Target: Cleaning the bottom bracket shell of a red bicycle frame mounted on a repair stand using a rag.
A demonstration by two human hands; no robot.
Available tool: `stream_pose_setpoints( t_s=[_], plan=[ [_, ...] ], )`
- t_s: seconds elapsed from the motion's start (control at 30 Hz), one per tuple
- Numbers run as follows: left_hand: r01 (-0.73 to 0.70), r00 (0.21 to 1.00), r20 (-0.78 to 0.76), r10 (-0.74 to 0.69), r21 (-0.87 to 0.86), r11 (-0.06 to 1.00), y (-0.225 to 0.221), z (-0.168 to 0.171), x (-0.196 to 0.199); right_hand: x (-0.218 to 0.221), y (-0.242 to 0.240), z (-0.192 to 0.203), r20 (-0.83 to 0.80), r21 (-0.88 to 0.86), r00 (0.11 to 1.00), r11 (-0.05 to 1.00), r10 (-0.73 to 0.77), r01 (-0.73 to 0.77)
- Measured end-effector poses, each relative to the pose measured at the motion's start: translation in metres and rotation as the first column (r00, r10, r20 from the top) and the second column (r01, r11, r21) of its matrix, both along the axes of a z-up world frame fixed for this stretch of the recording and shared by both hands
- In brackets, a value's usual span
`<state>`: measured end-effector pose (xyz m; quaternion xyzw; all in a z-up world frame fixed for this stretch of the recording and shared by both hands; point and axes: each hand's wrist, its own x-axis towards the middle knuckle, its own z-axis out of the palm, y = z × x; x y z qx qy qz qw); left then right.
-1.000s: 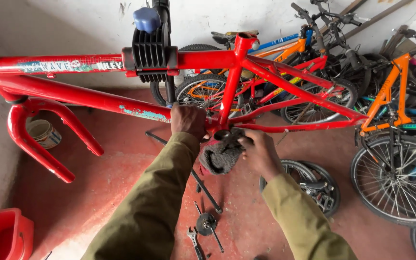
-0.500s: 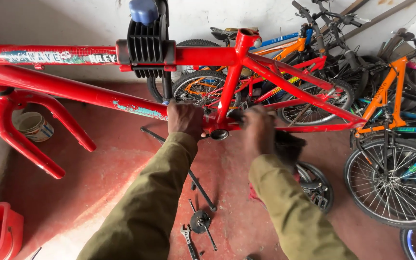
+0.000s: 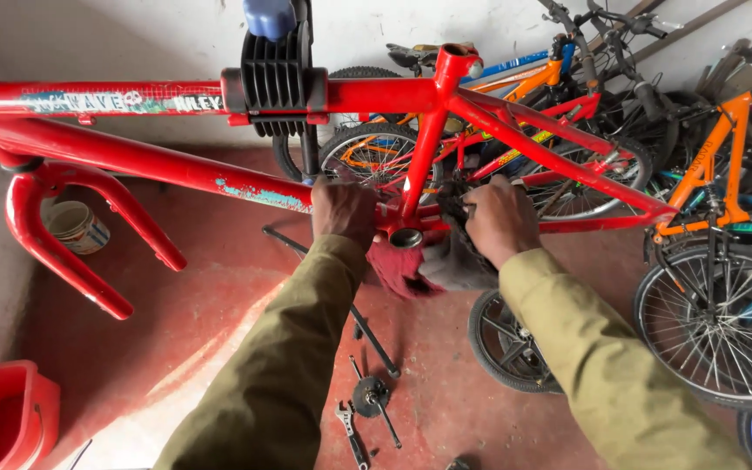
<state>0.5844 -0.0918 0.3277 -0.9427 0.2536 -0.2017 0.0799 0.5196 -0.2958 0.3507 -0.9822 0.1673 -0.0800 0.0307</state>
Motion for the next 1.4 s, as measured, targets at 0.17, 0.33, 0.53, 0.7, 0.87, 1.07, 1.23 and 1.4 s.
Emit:
stream_pose_setpoints(
  t_s=[0.17,0.33,0.53,0.7,0.87,1.07,1.23,1.4],
  plan=[
    [-0.025,0.998,-0.063,0.025,0.014,1.0,-0.003,0.012,-0.006,0.012,0.035,-0.011,-0.036,-0.033,0.999,0.999,0.031,-0.032],
    [-0.02,0.999,-0.04,0.022,0.056,0.998,-0.001,0.028,-0.023,0.002,0.036,-0.016,0.035,0.086,0.972,0.968,0.232,-0.234],
    [0.031,0.998,-0.054,-0.031,0.005,0.999,0.007,0.034,-0.027,-0.057,0.081,-0.011,0.459,0.274,0.849,0.867,0.262,-0.416],
    [0.02,0.998,-0.058,-0.019,0.019,1.0,0.007,0.036,-0.032,-0.074,0.056,-0.108,0.52,0.426,0.842,0.898,-0.147,-0.107],
    [-0.006,0.996,-0.09,0.01,0.038,0.999,0.005,0.028,-0.02,-0.077,0.047,-0.157,0.044,0.878,0.873,0.436,-0.486,0.198],
    [0.027,0.989,-0.147,-0.019,0.056,0.998,0.006,0.011,0.002,-0.066,0.105,-0.069,0.057,0.974,0.75,-0.128,-0.659,-0.186],
    [0.047,0.985,-0.17,-0.035,0.064,0.997,0.004,0.0,0.014,-0.055,0.107,-0.052,0.381,0.901,0.854,0.35,-0.355,-0.256],
    [0.05,0.97,-0.242,-0.029,0.079,0.996,0.005,0.005,0.01,-0.047,0.11,-0.044,0.685,0.337,0.728,0.873,0.029,-0.352]
  ],
)
